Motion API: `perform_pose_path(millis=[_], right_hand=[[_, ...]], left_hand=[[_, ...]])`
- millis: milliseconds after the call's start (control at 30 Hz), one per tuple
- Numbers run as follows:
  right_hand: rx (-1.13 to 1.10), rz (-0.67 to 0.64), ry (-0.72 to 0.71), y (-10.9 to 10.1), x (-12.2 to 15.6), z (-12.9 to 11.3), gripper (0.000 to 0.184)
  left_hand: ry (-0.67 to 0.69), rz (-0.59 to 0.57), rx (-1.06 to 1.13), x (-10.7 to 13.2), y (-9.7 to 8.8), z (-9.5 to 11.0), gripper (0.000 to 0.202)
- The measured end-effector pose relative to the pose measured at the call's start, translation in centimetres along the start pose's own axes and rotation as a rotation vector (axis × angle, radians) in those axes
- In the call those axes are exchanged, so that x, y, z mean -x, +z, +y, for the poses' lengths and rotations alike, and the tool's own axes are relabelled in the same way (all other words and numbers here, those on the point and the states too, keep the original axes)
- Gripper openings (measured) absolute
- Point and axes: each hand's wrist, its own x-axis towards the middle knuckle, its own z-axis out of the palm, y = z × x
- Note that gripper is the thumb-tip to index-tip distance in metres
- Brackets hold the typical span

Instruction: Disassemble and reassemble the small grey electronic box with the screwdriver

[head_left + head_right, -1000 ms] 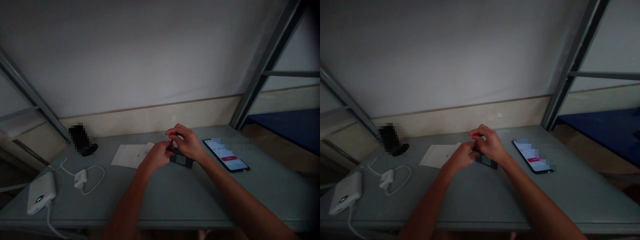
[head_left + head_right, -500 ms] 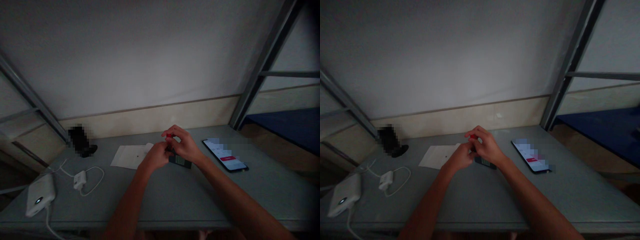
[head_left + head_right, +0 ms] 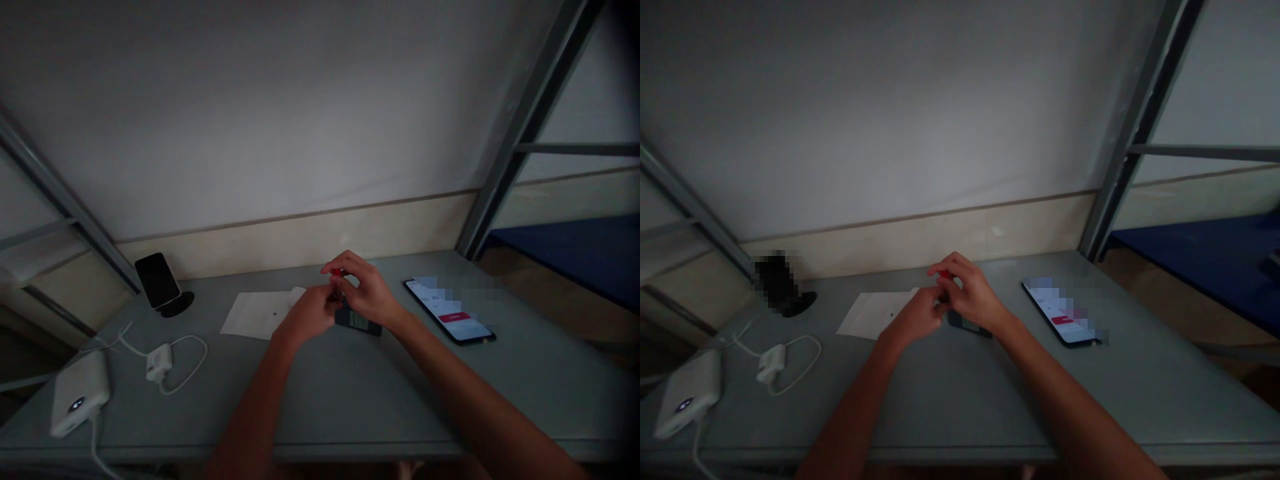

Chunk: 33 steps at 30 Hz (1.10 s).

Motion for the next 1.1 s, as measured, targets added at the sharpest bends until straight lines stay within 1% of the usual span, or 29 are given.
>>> perform_pose_path(millis=[67, 133, 200, 267, 367, 500, 600, 667, 733, 767, 867, 900, 933, 967, 1033, 1100], right_hand=[[-0.029, 0.002, 0.021, 0.2, 0.0, 0.0, 0.028], [-0.108, -0.042, 0.089, 0.3, 0.1, 0.0, 0.032], [-0.218, -0.081, 0.162, 0.3, 0.2, -0.1, 0.033], [-0.293, -0.082, 0.209, 0.3, 0.2, -0.1, 0.031], [-0.328, -0.007, 0.202, 0.2, 0.1, 0.2, 0.025], [-0.395, 0.168, 0.173, -0.2, -0.2, 1.5, 0.023], [-0.426, 0.296, 0.184, -0.7, -0.4, 3.0, 0.023], [-0.439, 0.350, 0.193, -0.9, -0.5, 4.0, 0.024], [-0.451, 0.387, 0.205, -1.1, -0.4, 4.8, 0.025], [-0.453, 0.400, 0.213, -1.1, -0.4, 5.2, 0.025], [-0.453, 0.422, 0.241, -1.3, -0.3, 5.8, 0.026], [-0.459, 0.428, 0.249, -1.3, -0.3, 6.0, 0.027], [-0.469, 0.434, 0.256, -1.4, -0.3, 6.1, 0.027], [-0.483, 0.440, 0.260, -1.4, -0.3, 6.1, 0.027], [-0.510, 0.449, 0.269, -1.5, -0.3, 6.2, 0.027], [-0.529, 0.455, 0.278, -1.5, -0.3, 6.2, 0.027]], left_hand=[[-0.019, 0.007, -0.044, -0.1, 0.4, -0.1, 0.014], [-0.023, 0.016, -0.099, -0.2, 0.9, -0.2, 0.016], [-0.008, 0.030, -0.138, -0.1, 1.1, -0.4, 0.017], [0.021, 0.037, -0.146, -0.1, 1.2, -0.4, 0.019], [0.045, 0.040, -0.119, 0.1, 1.0, -0.4, 0.018], [0.042, 0.040, -0.040, 0.1, 0.8, -0.4, 0.013], [0.050, 0.092, 0.025, -0.1, 0.4, -0.8, 0.015], [0.044, 0.174, 0.023, -0.1, -0.6, -1.4, 0.016], [-0.029, 0.255, -0.047, 0.3, -2.3, -2.0, 0.017], [-0.102, 0.267, -0.101, 0.7, -3.3, -2.3, 0.016], [-0.401, 0.202, -0.174, 2.7, -6.3, -2.7, 0.016], [-0.435, 0.205, -0.178, 3.4, -7.0, -2.7, 0.025], [-0.459, 0.206, -0.180, 4.1, -7.6, -2.6, 0.033], [-0.475, 0.210, -0.181, 4.8, -7.9, -2.6, 0.036], [-0.492, 0.211, -0.181, 5.7, -8.2, -2.5, 0.036], [-0.506, 0.205, -0.177, 6.1, -8.2, -2.5, 0.035]])
